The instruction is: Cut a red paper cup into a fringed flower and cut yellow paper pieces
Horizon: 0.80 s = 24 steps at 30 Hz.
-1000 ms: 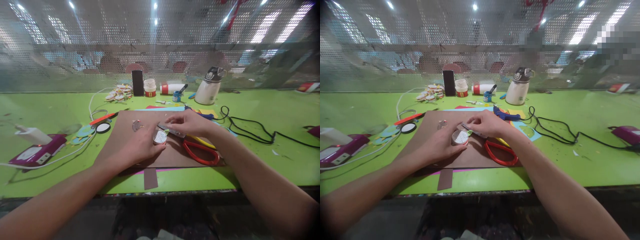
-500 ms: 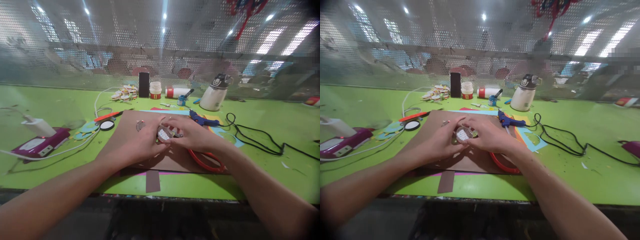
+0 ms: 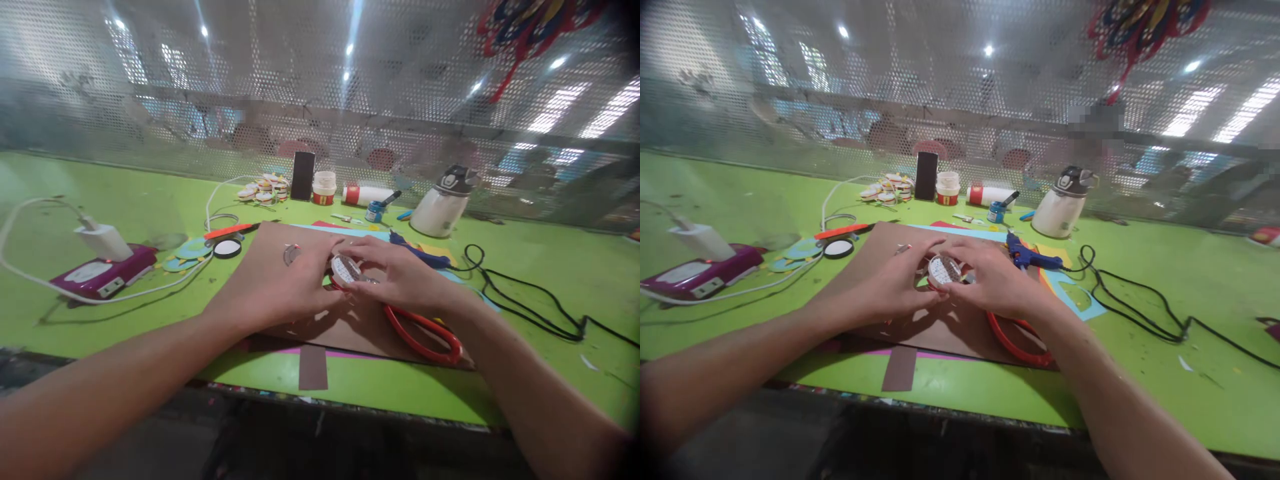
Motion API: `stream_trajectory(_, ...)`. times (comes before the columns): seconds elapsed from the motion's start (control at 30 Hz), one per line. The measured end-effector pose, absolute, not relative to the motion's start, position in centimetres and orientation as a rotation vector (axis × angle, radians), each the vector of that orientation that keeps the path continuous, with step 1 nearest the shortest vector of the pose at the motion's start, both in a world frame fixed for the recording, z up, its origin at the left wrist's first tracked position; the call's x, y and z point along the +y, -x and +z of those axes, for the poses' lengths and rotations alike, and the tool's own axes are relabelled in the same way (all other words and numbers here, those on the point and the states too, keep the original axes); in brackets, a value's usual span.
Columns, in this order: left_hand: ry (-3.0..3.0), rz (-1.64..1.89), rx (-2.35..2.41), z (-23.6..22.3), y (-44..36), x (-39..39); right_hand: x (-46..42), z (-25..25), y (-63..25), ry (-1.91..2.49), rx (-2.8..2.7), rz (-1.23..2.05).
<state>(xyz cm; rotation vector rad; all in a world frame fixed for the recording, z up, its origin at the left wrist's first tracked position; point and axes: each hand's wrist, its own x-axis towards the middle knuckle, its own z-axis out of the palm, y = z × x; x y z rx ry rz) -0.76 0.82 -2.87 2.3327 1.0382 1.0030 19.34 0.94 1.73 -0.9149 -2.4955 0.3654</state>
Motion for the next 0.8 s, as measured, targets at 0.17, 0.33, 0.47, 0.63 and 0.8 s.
stream_trajectory(0.17,-2.177,1.035,1.029,-2.3,0.4,0.4,0.9,1.7,-19.4,0.904,-2.480,0.358)
stream_trajectory(0.33,-2.075,1.042,1.066,-1.2,0.3,-0.2,0.8,1.9,-19.2,0.905,-2.455,0.344)
stream_trajectory(0.47,-1.872,1.008,0.915,-0.2,0.4,-0.6,0.5,2.1,-19.1,0.902,-2.416,0.332)
stream_trajectory(0.63,-1.448,0.882,0.864,-0.1,0.6,-1.0,0.5,2.1,-19.2,0.877,-2.392,0.325)
stream_trajectory(0.8,-1.236,0.806,0.890,-0.8,0.8,-0.9,0.5,2.0,-19.4,0.880,-2.399,0.289)
